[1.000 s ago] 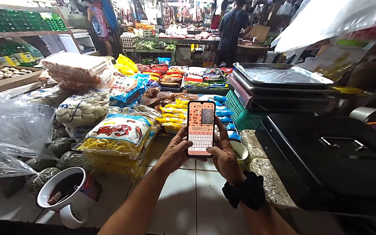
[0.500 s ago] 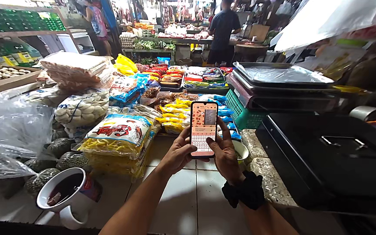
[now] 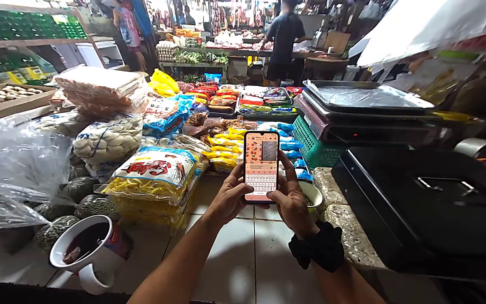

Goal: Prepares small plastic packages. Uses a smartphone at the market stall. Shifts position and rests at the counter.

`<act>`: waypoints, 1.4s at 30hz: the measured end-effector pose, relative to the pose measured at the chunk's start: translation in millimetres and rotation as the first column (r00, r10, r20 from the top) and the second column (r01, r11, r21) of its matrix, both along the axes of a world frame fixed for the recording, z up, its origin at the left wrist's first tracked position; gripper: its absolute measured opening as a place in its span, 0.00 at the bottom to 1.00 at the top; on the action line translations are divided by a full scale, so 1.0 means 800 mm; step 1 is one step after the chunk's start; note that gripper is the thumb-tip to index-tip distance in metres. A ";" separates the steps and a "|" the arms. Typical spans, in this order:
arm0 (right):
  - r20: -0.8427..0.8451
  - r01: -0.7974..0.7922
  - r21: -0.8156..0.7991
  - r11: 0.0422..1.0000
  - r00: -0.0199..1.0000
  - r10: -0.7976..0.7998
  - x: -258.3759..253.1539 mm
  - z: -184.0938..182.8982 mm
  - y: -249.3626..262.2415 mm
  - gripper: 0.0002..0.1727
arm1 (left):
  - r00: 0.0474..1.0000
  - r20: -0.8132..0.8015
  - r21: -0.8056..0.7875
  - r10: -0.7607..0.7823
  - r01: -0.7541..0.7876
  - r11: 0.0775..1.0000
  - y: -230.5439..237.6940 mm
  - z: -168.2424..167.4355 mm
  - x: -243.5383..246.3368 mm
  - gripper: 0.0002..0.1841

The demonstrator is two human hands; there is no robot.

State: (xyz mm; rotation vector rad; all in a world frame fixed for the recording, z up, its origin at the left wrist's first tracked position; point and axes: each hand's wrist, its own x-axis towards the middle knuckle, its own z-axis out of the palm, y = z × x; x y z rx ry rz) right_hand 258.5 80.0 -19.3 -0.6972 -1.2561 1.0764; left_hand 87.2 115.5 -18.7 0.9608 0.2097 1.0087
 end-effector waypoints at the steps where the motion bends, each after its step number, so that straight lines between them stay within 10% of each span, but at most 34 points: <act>1: 0.000 -0.003 0.005 1.000 1.000 0.003 0.000 0.000 0.000 0.54 | 1.000 0.004 0.004 -0.004 0.004 1.000 0.000 0.000 0.000 0.33; 31: 0.067 0.044 0.008 0.999 0.997 -0.045 -0.007 0.006 -0.008 0.50 | 0.979 -0.088 0.133 0.184 -0.171 0.976 -0.002 -0.010 0.010 0.40; 42: 0.045 0.085 0.006 0.996 0.995 -0.085 -0.010 0.005 -0.008 0.49 | 0.982 -0.092 0.043 0.162 -0.159 0.986 -0.008 0.000 0.010 0.26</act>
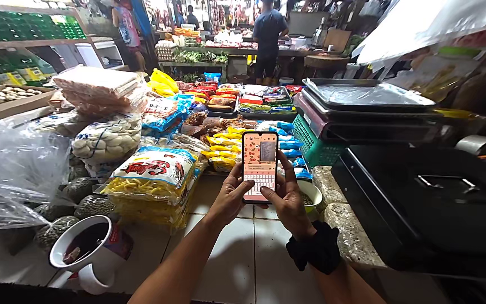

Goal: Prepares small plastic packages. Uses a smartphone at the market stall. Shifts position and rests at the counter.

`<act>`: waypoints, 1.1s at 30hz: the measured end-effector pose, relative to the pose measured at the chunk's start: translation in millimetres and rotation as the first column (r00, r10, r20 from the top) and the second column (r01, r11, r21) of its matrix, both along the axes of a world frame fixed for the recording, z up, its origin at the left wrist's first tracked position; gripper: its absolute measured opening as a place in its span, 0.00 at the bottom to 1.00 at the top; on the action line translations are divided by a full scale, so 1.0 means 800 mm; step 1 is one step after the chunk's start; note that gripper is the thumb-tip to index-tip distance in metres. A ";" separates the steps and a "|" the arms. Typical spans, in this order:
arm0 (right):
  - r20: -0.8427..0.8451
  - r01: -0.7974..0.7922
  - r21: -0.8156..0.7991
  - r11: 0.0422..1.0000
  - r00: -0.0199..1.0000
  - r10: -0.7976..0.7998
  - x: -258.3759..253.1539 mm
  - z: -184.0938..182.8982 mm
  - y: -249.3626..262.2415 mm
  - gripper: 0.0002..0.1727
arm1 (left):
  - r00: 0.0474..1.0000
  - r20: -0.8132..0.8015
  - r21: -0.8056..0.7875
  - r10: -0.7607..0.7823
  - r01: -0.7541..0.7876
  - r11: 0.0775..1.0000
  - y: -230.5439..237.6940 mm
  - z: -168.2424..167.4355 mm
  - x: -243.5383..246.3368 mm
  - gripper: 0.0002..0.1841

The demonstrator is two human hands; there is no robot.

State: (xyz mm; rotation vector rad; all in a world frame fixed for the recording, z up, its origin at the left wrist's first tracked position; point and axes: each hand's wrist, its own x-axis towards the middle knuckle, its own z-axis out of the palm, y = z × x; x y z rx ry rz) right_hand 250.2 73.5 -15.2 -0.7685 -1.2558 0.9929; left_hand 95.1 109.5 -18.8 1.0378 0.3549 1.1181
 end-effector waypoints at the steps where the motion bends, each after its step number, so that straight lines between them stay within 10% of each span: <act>1: 0.000 -0.004 -0.005 1.000 1.000 0.004 0.000 0.001 -0.001 0.49 | 1.000 -0.004 -0.004 0.007 -0.007 1.000 0.000 0.000 0.000 0.26; 33: 0.034 -0.040 0.024 0.999 0.999 0.040 0.006 -0.002 0.002 0.56 | 0.994 0.061 -0.032 -0.094 0.096 0.995 0.006 0.002 -0.008 0.34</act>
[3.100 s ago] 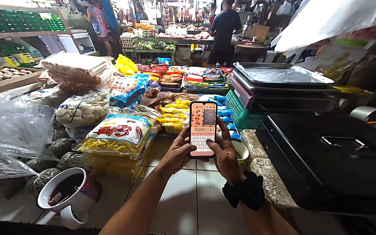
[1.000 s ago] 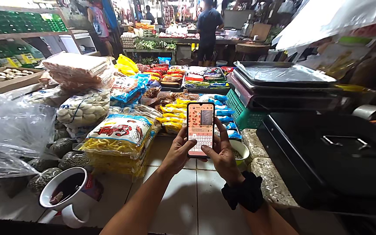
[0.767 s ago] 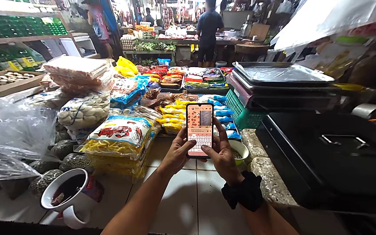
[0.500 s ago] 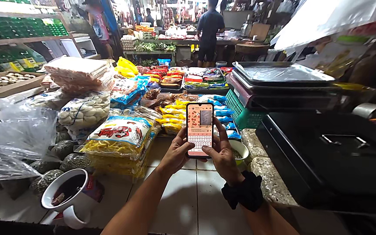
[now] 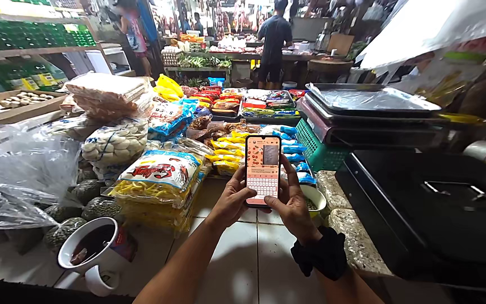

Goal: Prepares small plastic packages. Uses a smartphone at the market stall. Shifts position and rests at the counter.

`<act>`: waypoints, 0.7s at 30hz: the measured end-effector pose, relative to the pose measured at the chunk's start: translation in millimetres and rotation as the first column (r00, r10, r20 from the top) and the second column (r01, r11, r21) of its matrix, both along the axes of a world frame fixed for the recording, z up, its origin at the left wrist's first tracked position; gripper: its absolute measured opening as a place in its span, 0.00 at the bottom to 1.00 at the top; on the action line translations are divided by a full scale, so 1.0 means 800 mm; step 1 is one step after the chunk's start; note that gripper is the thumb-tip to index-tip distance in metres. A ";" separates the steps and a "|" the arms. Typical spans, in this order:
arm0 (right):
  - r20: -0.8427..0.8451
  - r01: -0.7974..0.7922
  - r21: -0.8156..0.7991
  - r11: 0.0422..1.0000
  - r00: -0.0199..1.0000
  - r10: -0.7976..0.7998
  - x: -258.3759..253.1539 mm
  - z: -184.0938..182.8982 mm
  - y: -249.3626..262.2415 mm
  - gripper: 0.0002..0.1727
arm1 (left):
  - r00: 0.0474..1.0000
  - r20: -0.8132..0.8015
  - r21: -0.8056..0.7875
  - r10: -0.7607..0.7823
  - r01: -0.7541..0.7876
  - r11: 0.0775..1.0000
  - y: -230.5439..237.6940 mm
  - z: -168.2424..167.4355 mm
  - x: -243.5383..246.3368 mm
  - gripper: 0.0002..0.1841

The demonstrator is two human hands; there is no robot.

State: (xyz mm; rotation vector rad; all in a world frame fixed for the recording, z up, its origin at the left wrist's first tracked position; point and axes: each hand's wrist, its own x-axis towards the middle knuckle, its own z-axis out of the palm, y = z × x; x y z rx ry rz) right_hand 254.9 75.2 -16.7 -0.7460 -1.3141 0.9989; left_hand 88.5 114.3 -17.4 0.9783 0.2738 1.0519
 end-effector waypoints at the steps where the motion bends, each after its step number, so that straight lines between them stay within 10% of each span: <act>1: 0.015 0.000 0.009 1.000 1.000 0.000 0.001 0.000 0.000 0.56 | 1.000 0.006 0.002 -0.002 0.002 1.000 0.000 0.000 0.000 0.35; 21: -0.025 -0.023 -0.041 0.999 0.999 0.022 -0.006 -0.003 0.001 0.50 | 0.982 -0.100 0.010 0.159 -0.159 0.987 -0.001 -0.005 0.009 0.31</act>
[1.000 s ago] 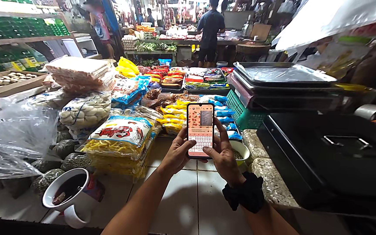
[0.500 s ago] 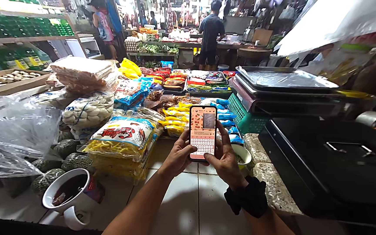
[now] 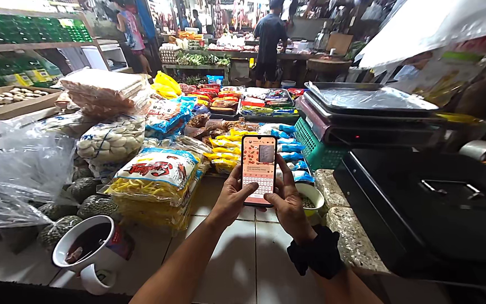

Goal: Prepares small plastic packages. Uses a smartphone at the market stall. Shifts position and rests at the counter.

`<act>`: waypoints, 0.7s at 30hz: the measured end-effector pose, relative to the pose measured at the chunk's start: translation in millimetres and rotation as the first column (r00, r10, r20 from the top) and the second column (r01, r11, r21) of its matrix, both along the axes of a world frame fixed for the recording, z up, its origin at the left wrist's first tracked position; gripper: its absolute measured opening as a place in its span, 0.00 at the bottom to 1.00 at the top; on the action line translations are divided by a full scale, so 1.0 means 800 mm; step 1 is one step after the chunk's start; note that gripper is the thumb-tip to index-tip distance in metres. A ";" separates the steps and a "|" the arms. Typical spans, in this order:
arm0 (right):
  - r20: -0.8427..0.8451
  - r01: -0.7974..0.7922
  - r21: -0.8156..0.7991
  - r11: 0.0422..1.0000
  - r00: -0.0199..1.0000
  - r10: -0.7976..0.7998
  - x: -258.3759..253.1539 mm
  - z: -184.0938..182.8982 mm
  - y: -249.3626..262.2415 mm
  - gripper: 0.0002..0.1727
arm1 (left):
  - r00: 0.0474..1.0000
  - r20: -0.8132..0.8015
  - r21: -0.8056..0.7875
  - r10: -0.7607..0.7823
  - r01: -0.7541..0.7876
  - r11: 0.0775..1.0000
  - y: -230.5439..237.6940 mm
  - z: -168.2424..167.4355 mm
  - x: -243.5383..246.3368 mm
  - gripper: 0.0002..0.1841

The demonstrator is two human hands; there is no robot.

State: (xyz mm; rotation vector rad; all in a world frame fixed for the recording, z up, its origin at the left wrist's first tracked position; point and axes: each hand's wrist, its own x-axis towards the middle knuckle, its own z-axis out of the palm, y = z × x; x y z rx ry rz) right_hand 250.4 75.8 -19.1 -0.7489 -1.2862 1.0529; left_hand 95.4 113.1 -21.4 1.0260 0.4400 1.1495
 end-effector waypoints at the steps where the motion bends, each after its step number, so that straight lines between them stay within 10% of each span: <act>1: -0.001 0.001 -0.003 1.000 1.000 -0.001 0.000 -0.001 0.000 0.49 | 1.000 -0.009 0.002 0.020 -0.020 1.000 0.000 -0.001 0.001 0.31; 21: -0.059 0.042 -0.009 0.999 0.997 -0.043 0.002 -0.002 0.004 0.49 | 0.996 0.011 0.060 -0.088 0.087 0.994 0.000 0.000 -0.003 0.37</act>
